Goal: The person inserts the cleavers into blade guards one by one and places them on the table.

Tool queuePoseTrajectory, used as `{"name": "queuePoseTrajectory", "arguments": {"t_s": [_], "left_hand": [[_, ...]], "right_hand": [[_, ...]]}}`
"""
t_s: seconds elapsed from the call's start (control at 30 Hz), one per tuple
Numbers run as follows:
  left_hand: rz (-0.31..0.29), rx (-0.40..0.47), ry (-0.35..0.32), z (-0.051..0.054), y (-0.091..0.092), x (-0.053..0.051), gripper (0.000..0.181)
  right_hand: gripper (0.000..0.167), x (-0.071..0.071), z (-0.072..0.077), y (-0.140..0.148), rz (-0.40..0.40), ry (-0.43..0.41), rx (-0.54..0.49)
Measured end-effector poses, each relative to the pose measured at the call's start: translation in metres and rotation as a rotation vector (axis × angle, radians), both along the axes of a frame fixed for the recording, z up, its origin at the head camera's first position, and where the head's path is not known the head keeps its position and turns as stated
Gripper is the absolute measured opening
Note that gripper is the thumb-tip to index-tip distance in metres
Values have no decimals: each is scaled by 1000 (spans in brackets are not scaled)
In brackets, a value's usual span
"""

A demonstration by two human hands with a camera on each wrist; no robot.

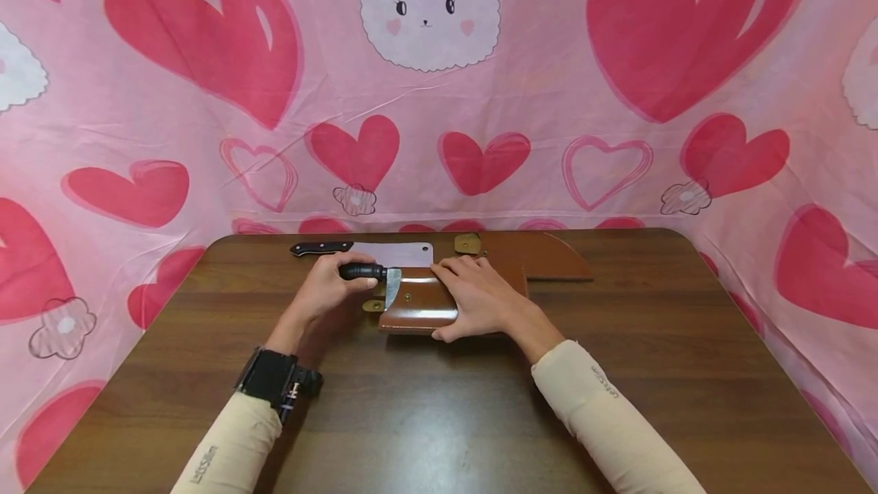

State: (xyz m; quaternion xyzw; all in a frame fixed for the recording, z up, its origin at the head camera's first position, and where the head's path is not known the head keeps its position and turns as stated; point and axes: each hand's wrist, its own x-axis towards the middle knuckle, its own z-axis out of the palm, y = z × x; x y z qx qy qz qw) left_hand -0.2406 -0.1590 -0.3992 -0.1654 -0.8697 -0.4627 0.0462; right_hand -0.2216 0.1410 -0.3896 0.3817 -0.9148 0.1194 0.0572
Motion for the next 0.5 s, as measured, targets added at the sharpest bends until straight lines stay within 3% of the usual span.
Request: {"name": "queuePoseTrajectory", "arguments": {"t_s": [0.5], "left_hand": [[11,-17,9,0,4,1,31]], "right_hand": [[106,1,2,-3,4,-6,-1]]}}
